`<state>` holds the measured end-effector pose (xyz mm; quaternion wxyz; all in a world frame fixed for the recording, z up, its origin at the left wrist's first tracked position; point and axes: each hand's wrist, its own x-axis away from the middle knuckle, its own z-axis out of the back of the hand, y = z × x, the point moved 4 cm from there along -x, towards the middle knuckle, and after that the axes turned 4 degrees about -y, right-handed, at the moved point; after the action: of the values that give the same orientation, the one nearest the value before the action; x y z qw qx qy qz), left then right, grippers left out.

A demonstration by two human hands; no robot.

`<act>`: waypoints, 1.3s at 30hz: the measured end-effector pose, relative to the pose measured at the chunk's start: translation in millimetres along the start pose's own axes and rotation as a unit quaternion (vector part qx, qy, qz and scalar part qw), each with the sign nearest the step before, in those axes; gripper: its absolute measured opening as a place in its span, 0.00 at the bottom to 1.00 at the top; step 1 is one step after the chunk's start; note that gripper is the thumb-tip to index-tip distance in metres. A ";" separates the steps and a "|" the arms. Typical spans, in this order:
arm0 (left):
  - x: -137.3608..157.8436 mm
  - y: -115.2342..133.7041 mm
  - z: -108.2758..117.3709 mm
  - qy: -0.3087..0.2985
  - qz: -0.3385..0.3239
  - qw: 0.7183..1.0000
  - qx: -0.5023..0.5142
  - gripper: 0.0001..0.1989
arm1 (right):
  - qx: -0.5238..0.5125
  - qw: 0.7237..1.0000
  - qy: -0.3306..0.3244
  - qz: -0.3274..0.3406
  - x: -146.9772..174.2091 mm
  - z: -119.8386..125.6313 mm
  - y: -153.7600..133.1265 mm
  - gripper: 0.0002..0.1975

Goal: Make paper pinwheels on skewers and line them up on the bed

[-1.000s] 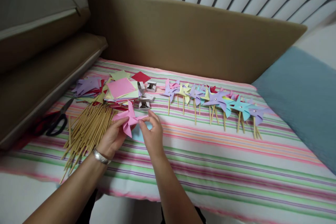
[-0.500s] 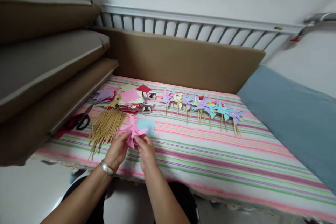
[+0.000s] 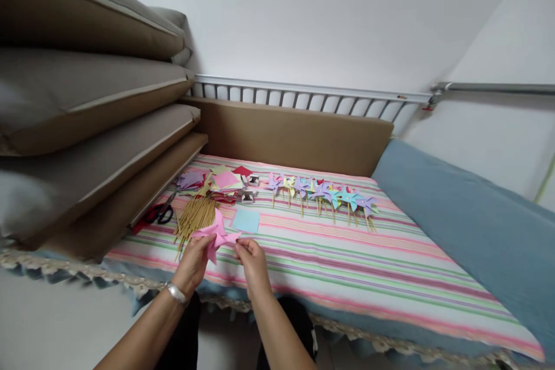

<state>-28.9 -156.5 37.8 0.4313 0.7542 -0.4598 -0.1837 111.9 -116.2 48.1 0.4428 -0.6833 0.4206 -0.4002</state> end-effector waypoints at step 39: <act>-77.7 37.5 -17.3 -0.091 -0.030 0.988 -0.120 0.05 | 0.128 0.991 0.009 -0.025 -57.4 32.0 33.0 0.14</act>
<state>-77.0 -89.7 68.9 0.4695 0.6907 -0.4488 -0.3180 115.4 -62.7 -2.2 0.5128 -0.6278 0.3530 -0.4672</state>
